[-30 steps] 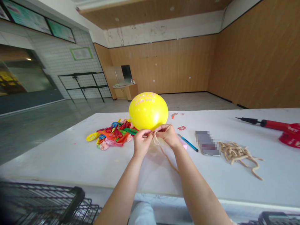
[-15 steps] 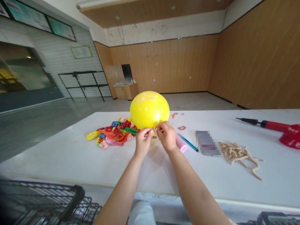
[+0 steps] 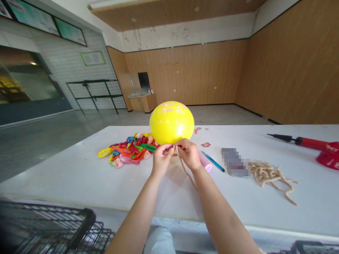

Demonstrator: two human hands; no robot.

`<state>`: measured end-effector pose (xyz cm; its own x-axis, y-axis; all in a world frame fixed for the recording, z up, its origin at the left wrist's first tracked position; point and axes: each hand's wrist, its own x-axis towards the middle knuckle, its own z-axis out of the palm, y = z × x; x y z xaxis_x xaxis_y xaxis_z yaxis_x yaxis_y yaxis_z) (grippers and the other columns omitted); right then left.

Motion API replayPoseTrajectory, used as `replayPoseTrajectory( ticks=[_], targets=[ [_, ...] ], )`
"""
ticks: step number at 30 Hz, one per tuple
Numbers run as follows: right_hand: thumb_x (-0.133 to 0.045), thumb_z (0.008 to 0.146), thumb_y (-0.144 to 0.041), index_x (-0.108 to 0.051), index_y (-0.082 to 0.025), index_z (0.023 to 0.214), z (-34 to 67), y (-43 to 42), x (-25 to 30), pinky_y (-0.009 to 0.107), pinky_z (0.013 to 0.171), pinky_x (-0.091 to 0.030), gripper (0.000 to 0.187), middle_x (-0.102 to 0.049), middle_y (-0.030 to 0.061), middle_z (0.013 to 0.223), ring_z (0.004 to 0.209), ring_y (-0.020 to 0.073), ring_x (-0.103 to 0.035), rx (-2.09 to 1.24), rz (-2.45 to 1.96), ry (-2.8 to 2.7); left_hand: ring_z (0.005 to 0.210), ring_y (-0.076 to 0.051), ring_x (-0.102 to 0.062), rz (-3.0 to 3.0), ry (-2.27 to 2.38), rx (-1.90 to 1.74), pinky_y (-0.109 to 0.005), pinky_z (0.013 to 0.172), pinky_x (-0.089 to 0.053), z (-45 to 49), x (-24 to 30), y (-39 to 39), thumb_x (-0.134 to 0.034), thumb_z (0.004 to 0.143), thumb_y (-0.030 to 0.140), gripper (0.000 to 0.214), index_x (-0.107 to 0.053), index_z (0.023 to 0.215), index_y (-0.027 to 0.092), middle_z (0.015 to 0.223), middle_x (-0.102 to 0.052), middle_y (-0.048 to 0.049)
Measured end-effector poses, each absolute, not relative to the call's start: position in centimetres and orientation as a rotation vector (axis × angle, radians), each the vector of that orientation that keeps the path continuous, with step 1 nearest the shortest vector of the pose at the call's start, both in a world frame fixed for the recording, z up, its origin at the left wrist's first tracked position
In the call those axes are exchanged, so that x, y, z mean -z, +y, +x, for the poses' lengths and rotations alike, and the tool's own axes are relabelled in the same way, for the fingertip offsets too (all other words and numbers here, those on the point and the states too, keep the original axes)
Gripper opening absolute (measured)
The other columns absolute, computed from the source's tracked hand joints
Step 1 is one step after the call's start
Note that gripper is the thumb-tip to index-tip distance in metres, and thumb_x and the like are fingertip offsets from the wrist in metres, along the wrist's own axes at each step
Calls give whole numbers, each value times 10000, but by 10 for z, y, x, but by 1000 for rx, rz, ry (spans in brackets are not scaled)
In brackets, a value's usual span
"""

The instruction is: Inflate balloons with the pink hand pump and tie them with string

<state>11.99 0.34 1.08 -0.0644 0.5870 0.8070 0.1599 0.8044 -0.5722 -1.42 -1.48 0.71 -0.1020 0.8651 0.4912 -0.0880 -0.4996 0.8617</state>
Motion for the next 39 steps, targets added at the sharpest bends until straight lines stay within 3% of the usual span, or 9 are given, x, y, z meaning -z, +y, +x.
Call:
replayPoseTrajectory(
  ticks=[11, 24, 32, 39],
  targets=[
    [-661, 806, -264, -695, -221, 787, 117, 4, -8, 271, 634, -467, 58, -627, 17, 739, 684, 151, -585, -511, -568, -1520, 748, -186, -664, 1359, 843, -1671, -287, 611, -586, -14, -14, -21, -747, 693, 373, 294, -677, 838, 127, 840, -690, -80],
    [-751, 688, -460, -726, -203, 731, 114, 0, -15, 301, 605, -502, 262, -689, 38, 712, 624, 166, -617, -981, -610, -1417, 690, -162, -647, 1648, 984, -1800, -280, 621, -563, -19, -3, -13, -680, 760, 295, 167, -676, 829, 143, 811, -673, -79],
    [-811, 603, -385, -705, -172, 711, 111, -2, -15, 276, 591, -478, 261, -685, 29, 659, 590, 141, -603, -1138, -622, -1329, 688, -150, -589, 1998, 1168, -1931, -258, 615, -499, -22, -6, -16, -638, 786, 203, 56, -678, 811, 173, 762, -640, -54],
    [-762, 634, -405, -629, -177, 699, 107, 3, -14, 243, 533, -423, 272, -598, -23, 605, 514, 89, -496, -1190, -646, -1257, 710, -151, -618, 1949, 1169, -1905, -260, 640, -514, -19, -5, -17, -648, 782, 204, 82, -656, 857, 173, 813, -673, -62]
  ],
)
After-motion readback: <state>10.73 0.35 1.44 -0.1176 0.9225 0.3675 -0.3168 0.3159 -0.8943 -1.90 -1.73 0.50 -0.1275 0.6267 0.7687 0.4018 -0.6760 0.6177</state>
